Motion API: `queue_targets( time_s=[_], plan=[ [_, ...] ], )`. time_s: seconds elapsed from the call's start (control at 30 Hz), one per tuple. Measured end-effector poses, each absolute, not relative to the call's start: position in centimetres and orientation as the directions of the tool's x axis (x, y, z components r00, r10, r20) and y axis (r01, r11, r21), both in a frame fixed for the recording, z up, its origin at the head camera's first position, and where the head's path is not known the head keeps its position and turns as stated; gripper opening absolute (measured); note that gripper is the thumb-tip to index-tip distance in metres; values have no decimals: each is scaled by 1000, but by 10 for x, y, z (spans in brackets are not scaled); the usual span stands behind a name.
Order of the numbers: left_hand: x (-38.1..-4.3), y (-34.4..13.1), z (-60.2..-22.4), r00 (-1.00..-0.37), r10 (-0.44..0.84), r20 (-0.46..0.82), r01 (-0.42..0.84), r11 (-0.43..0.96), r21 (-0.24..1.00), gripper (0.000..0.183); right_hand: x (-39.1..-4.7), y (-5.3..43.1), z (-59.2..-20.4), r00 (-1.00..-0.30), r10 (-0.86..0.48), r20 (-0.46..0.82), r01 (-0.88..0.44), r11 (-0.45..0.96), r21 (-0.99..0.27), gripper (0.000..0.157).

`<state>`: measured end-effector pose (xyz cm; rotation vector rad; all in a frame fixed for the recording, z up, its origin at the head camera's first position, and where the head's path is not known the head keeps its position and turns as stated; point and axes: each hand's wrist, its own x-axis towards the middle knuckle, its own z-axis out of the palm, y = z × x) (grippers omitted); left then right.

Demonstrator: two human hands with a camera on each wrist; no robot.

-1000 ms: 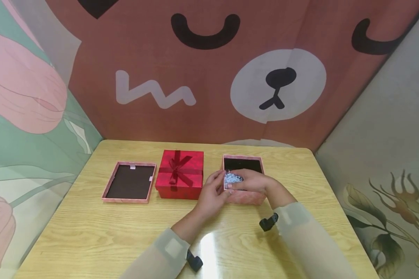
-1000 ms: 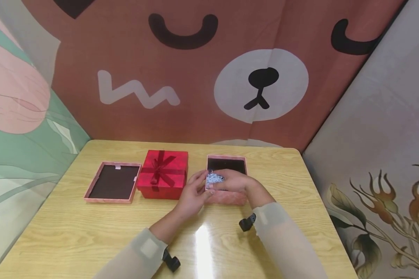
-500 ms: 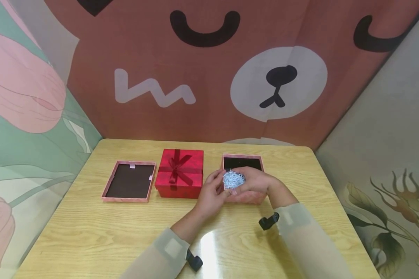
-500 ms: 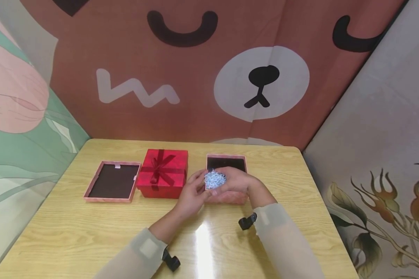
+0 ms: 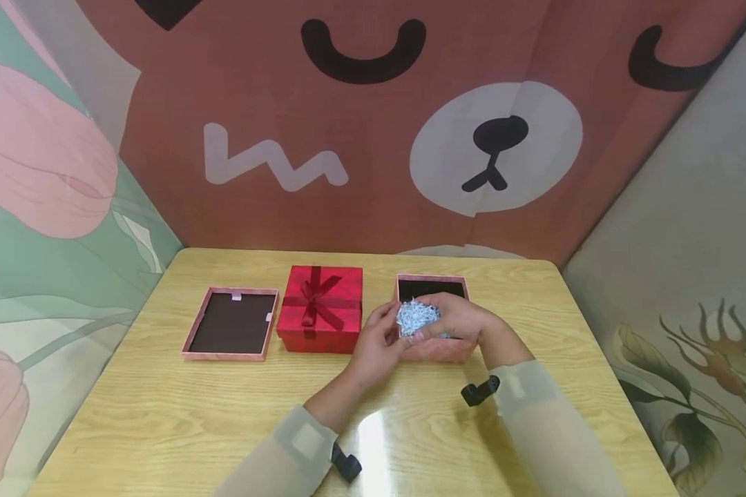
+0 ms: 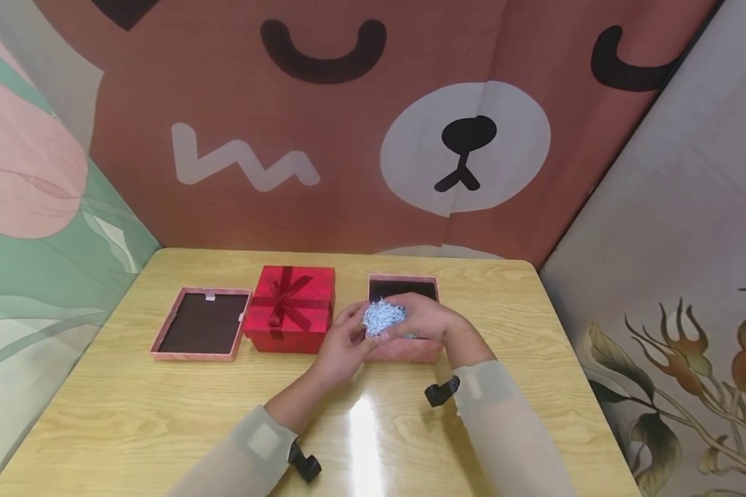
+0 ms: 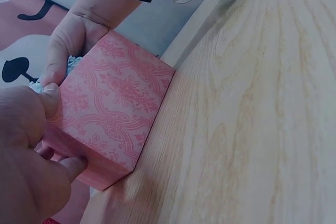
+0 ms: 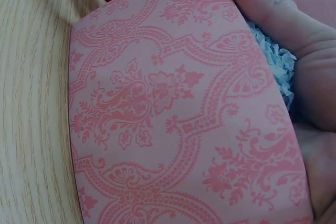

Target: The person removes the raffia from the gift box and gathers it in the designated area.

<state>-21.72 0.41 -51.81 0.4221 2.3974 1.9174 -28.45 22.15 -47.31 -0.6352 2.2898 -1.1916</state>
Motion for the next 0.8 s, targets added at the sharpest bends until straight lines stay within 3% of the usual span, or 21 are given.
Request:
queue_targets(
  time_s=[0.17, 0.6, 0.8],
  plan=[
    [-218, 3, -519, -959, 249, 137, 191, 211, 959, 70, -286, 220, -472, -795, -569, -211, -156, 528, -835, 50],
    [-216, 3, -519, -966, 229, 121, 167, 194, 967, 72, -282, 220, -458, -864, -468, -187, -145, 586, -797, 73],
    [-217, 4, -518, -964, 232, 129, 174, 185, 967, 80, -284, 226, -449, -878, -438, -193, -136, 614, -777, 63]
  ],
)
